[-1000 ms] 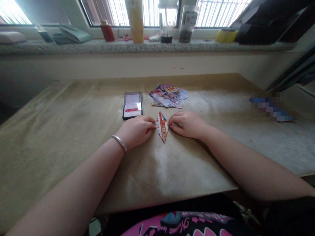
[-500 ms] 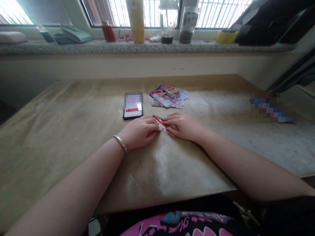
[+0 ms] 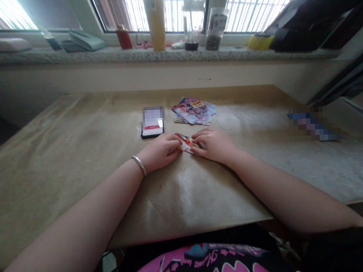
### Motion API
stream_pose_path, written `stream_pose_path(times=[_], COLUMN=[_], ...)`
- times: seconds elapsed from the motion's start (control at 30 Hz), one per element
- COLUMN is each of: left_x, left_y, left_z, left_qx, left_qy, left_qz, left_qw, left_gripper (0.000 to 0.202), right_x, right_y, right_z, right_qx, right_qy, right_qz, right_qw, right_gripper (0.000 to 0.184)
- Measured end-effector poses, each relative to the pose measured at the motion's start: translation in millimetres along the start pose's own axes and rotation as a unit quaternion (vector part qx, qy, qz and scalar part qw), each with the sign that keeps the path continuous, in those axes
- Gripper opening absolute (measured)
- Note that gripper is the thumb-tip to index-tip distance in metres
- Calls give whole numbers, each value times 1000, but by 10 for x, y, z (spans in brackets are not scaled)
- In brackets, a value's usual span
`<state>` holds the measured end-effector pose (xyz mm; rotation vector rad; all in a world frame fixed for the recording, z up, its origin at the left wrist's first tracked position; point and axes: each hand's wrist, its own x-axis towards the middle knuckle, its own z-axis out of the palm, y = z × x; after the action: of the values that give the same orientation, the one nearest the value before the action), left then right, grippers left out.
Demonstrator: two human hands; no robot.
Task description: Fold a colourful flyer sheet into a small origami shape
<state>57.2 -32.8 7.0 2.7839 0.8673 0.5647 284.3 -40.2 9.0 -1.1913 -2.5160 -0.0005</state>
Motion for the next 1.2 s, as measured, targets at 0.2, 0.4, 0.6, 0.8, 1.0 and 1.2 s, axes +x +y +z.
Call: stream_pose_path(times=[0.2, 0.4, 0.6, 0.8, 1.0, 1.2], left_x=[-4, -4, -3, -7, -11, -10], left_y=[96, 106, 131, 143, 82, 84], left_z=[-42, -22, -27, -17, 11, 32], left_qx=[110, 158, 169, 143, 40, -85], left_qy=[62, 44, -12, -15, 5, 37], left_qz=[5, -53, -83, -88, -81, -103], left_qw=[992, 985, 982, 986, 996, 990], left_gripper=[18, 28, 26, 28, 23, 16], right_x=[9, 3, -6, 1, -14, -22], right_y=[26, 60, 28, 14, -1, -6], right_z=[-17, 26, 21, 36, 28, 29], right_qx=[15, 30, -1, 14, -7, 20], right_qy=[-29, -27, -1, -2, -30, -35], right_qz=[-59, -115, -73, -33, -78, -76], right_qw=[998, 993, 997, 999, 997, 996], right_gripper=[33, 32, 27, 31, 38, 34])
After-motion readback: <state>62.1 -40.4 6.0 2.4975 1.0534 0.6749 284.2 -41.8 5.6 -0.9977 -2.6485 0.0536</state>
